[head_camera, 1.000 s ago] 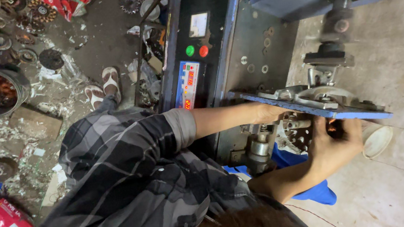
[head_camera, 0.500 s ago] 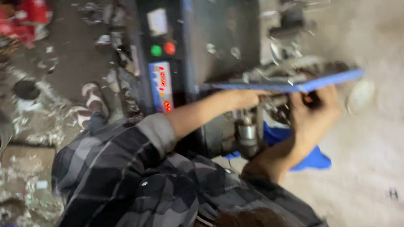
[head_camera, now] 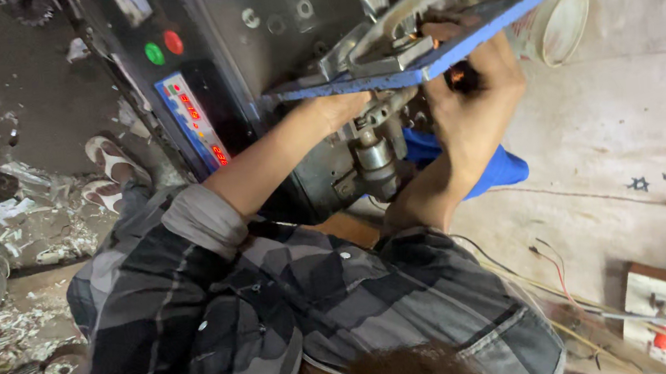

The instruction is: The person operates a motor winding machine, manually guiding copper wire onto a stator core while using a blue plastic guide to maintain alignment. They repeatedly adjust the stator and the guide to ensure the wire is wound correctly.

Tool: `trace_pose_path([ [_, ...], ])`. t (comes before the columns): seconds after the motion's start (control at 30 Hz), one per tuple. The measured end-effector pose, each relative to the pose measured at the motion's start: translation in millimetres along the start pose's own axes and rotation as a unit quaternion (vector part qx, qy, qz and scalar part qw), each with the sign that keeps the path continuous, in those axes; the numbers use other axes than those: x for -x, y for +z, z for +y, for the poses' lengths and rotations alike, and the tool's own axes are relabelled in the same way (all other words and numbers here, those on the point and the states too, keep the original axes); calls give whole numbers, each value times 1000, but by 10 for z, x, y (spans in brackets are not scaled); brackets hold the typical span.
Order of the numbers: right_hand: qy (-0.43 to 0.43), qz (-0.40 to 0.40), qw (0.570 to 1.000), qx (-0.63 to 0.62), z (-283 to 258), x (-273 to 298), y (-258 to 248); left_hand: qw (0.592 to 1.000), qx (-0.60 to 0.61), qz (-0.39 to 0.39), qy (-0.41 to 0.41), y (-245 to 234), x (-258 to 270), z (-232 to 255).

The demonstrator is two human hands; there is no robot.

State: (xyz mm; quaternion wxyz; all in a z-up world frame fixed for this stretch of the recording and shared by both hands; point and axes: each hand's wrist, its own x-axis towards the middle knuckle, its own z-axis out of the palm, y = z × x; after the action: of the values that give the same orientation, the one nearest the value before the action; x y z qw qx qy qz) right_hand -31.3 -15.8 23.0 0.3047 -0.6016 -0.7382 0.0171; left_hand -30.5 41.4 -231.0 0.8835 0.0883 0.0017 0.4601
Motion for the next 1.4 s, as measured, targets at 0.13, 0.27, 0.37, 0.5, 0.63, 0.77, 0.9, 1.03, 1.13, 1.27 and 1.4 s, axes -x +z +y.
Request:
trace_pose_path([
  [0.13, 19, 2, 1000, -7, 8, 24, -4, 996, 72, -56, 15, -29, 73, 11],
  [0.27, 32, -2, 999, -17, -7, 12, -8, 991, -35, -112, 67, -112, 70, -17],
  [0.37, 29, -1, 999, -18, 2, 15, 0, 999, -7, -46, 9, -204, 21, -89],
  [0.5, 17, -2, 1000, -12, 27, 23, -8, 997, 55, -57, 4, -280, -46, -176],
  [0.63, 30, -5, 999, -16, 17, 17, -12, 970, -204, -97, 86, -210, -71, -185],
  [0.77, -20, -22, 1000, 8, 31, 0, -49, 989, -70, -112, 66, -91, -85, -73],
  [0.9, 10, -16, 1000, 21, 66, 14, -31, 990, 93, -102, -11, 32, -38, 25],
  [1.03, 17, -21, 999, 23, 67, 2, -37, 993, 94, -57, -48, 174, -60, 95],
  [1.13, -18, -9, 1000, 11, 68, 11, -31, 994, 80, -55, -44, 216, -33, 122],
  [1.27, -28, -11, 999, 14, 91, 1, -23, 997, 36, -73, -2, 153, 4, 163],
  [1.4, -26, -16, 999, 11, 65, 9, -37, 989, 104, -105, 6, 54, -13, 75],
])
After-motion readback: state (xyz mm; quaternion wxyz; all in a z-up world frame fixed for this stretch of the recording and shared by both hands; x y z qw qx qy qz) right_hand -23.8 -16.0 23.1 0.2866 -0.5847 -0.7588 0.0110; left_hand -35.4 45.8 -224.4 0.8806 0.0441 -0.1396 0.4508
